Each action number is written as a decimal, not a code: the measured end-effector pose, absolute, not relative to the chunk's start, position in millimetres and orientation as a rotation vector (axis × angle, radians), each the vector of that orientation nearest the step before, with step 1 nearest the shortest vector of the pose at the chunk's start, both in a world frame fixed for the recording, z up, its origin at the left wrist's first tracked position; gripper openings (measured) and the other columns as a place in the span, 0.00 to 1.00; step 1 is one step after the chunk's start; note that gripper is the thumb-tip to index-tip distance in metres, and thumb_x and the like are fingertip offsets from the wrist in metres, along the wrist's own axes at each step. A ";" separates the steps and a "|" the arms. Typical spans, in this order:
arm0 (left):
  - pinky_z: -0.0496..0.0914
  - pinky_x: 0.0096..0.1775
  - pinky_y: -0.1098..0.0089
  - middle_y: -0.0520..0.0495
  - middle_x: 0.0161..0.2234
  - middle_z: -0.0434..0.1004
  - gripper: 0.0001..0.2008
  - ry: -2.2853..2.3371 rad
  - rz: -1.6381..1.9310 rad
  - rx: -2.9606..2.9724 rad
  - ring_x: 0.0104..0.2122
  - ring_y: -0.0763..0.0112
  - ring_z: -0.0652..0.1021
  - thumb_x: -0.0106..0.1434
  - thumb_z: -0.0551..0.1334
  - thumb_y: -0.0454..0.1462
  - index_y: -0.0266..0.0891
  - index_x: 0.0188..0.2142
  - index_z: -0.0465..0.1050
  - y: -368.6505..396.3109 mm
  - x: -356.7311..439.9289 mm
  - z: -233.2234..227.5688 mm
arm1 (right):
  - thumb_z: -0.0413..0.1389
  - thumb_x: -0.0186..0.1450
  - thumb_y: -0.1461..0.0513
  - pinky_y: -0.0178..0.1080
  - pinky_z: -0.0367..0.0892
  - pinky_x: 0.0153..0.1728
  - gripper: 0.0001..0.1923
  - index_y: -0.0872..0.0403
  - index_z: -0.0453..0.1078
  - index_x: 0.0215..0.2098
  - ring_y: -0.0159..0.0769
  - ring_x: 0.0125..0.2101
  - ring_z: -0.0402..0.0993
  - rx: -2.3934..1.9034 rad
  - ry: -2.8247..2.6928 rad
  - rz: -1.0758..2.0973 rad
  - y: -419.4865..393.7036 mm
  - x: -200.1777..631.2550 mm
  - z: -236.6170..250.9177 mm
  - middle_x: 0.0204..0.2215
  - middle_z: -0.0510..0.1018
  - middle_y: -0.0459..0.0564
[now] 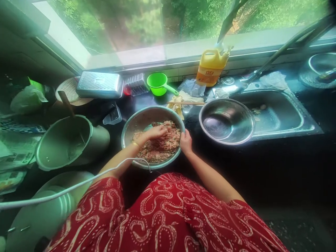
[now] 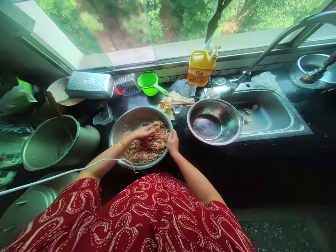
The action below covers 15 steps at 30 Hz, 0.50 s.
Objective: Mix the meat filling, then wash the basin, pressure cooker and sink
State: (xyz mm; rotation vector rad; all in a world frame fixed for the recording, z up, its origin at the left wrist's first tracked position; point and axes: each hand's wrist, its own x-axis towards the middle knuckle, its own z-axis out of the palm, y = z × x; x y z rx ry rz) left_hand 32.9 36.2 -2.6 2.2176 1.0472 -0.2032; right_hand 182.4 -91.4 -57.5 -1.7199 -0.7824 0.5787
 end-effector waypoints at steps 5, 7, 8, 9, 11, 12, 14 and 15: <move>0.68 0.49 0.62 0.40 0.62 0.61 0.26 0.828 -0.254 2.679 0.48 0.55 0.75 0.68 0.51 0.47 0.48 0.64 0.61 -30.5 35.5 -15.7 | 0.43 0.65 0.56 0.42 0.65 0.46 0.20 0.56 0.69 0.47 0.41 0.42 0.72 -1.664 -0.754 0.633 -90.1 186.7 -59.4 0.42 0.78 0.54; 0.68 0.47 0.61 0.37 0.62 0.61 0.24 0.948 -0.353 2.684 0.45 0.56 0.76 0.68 0.51 0.41 0.44 0.62 0.64 -33.1 44.0 -29.5 | 0.44 0.64 0.56 0.43 0.65 0.46 0.20 0.56 0.70 0.46 0.42 0.41 0.72 -1.663 -0.768 0.632 -89.9 188.4 -60.1 0.41 0.78 0.55; 0.68 0.47 0.60 0.35 0.62 0.62 0.23 1.030 -0.394 2.671 0.45 0.56 0.76 0.68 0.51 0.38 0.42 0.62 0.65 -28.2 47.2 -34.5 | 0.44 0.64 0.57 0.43 0.65 0.45 0.19 0.56 0.70 0.45 0.42 0.40 0.72 -1.670 -0.779 0.628 -90.0 189.0 -60.1 0.40 0.78 0.54; 0.68 0.48 0.60 0.35 0.62 0.62 0.23 1.098 -0.429 2.661 0.46 0.55 0.76 0.68 0.50 0.36 0.40 0.61 0.66 -20.5 48.4 -36.8 | 0.44 0.64 0.57 0.42 0.66 0.44 0.19 0.56 0.71 0.44 0.41 0.38 0.72 -1.677 -0.788 0.622 -90.0 189.7 -59.9 0.38 0.78 0.54; 0.67 0.50 0.59 0.39 0.64 0.60 0.22 1.092 -0.502 2.648 0.51 0.53 0.74 0.67 0.52 0.36 0.41 0.59 0.69 -0.4 41.4 -31.7 | 0.44 0.63 0.57 0.42 0.66 0.42 0.18 0.55 0.71 0.43 0.41 0.36 0.71 -1.687 -0.803 0.611 -89.6 190.9 -59.3 0.35 0.78 0.52; 0.66 0.52 0.61 0.43 0.65 0.59 0.21 0.992 -0.543 2.632 0.53 0.54 0.73 0.65 0.54 0.37 0.44 0.57 0.71 10.0 32.9 -24.5 | 0.44 0.63 0.57 0.41 0.66 0.41 0.18 0.55 0.71 0.42 0.40 0.35 0.71 -1.688 -0.806 0.607 -89.0 191.7 -58.9 0.34 0.78 0.52; 0.65 0.54 0.66 0.50 0.65 0.61 0.19 0.731 -0.612 2.526 0.54 0.58 0.72 0.62 0.59 0.39 0.49 0.52 0.75 29.9 9.6 -4.4 | 0.44 0.63 0.57 0.41 0.66 0.40 0.18 0.54 0.71 0.42 0.40 0.34 0.71 -1.684 -0.817 0.606 -87.2 193.2 -58.5 0.33 0.78 0.52; 0.66 0.53 0.69 0.51 0.62 0.65 0.18 0.668 -0.615 2.439 0.52 0.62 0.74 0.61 0.59 0.39 0.49 0.51 0.76 39.6 -2.6 6.7 | 0.44 0.63 0.56 0.41 0.65 0.40 0.18 0.54 0.71 0.42 0.41 0.35 0.71 -1.682 -0.824 0.608 -86.0 194.0 -58.4 0.34 0.78 0.52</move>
